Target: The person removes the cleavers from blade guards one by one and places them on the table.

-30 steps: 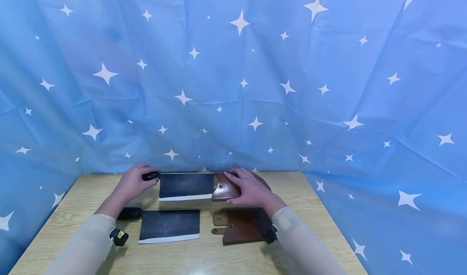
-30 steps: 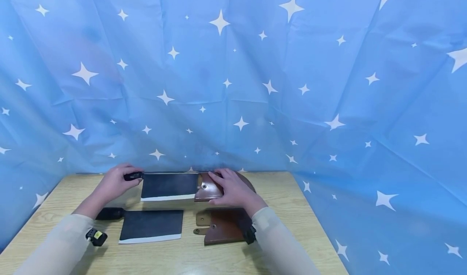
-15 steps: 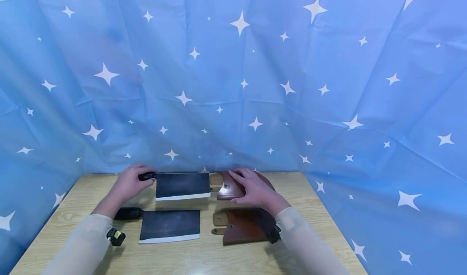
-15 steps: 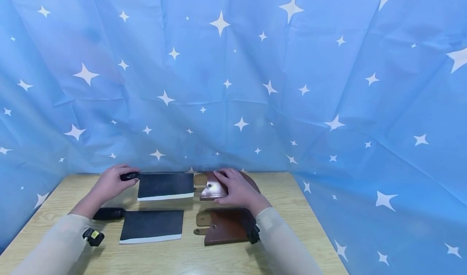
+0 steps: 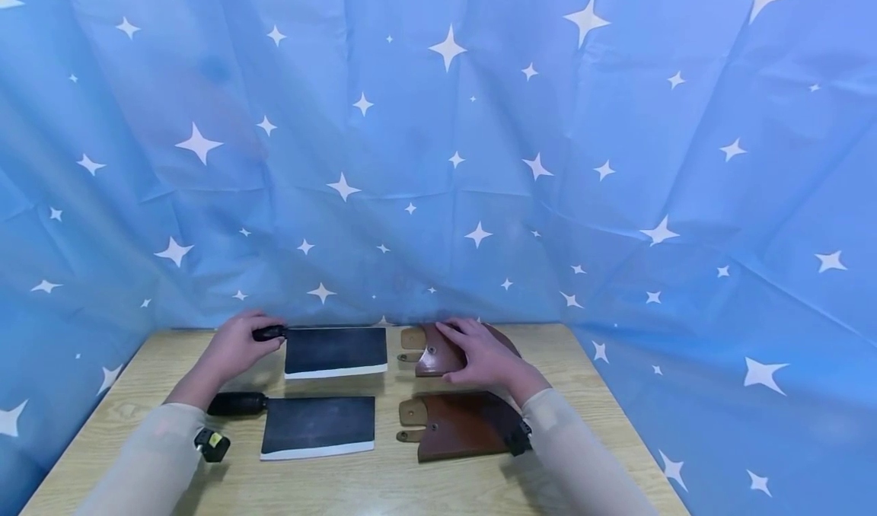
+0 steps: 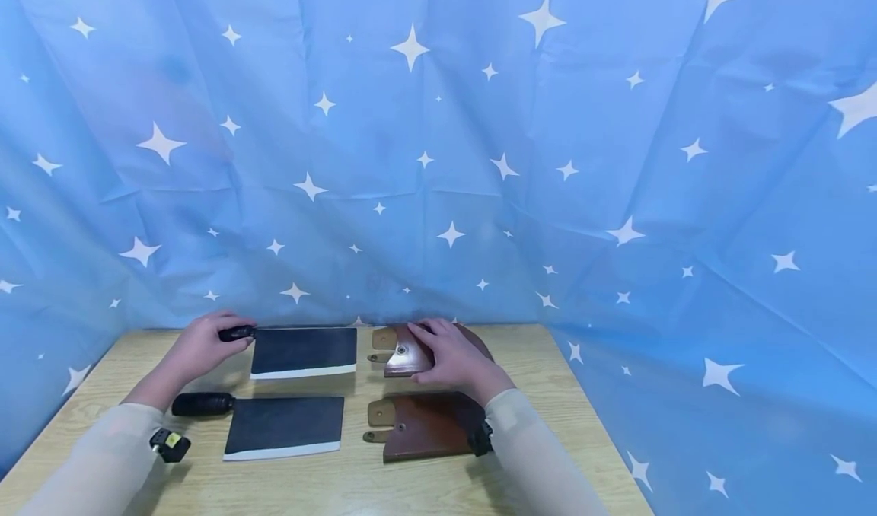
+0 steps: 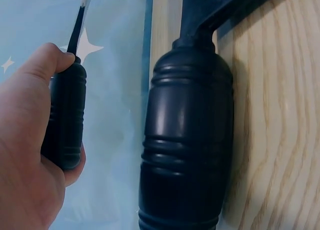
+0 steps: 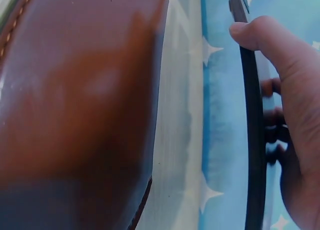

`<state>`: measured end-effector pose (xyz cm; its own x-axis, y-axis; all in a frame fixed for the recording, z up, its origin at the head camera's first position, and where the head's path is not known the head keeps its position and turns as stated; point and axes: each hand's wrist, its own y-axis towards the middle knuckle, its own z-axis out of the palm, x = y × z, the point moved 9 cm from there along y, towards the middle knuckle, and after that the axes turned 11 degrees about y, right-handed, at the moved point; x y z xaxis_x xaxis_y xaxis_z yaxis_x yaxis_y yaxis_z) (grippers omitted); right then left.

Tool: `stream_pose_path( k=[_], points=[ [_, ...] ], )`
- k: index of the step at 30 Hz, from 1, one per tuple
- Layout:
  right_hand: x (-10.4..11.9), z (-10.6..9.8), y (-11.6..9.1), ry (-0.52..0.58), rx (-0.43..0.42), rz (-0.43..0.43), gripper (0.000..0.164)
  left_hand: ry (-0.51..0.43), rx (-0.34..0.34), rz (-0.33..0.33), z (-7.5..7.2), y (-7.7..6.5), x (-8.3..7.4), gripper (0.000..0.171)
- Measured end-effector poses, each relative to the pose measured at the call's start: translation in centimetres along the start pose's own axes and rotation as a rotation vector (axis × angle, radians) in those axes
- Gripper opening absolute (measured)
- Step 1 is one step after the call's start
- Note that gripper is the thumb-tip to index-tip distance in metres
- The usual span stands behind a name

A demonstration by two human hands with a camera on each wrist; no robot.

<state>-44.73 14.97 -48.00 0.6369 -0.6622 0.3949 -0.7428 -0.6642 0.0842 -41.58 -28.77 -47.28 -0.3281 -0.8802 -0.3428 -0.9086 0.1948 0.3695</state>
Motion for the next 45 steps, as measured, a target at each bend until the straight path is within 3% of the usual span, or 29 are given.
stream_pose_path(
  k=[14, 22, 31, 38, 45],
  points=[
    [-1.4, 0.9, 0.1, 0.056, 0.072, 0.061, 0.101, 0.001, 0.055, -0.024, 2.3, -0.2, 2.1, 0.035],
    [-1.8, 1.8, 0.8, 0.090, 0.122, 0.066, 0.099, -0.030, 0.088, -0.042, 3.1, -0.1, 3.0, 0.034],
    [-2.4, 2.9, 1.5, 0.139, 0.162, 0.097, 0.100, -0.006, 0.096, -0.043, 3.9, -0.1, 4.3, 0.033],
    [-2.8, 4.0, 1.7, 0.183, 0.192, 0.138, 0.103, 0.019, 0.117, -0.039, 4.9, -0.2, 4.7, 0.033],
    [-3.6, 4.9, 1.7, 0.178, 0.226, 0.159, 0.103, -0.021, 0.158, -0.054, 5.3, -0.3, 4.5, 0.033]
  ],
)
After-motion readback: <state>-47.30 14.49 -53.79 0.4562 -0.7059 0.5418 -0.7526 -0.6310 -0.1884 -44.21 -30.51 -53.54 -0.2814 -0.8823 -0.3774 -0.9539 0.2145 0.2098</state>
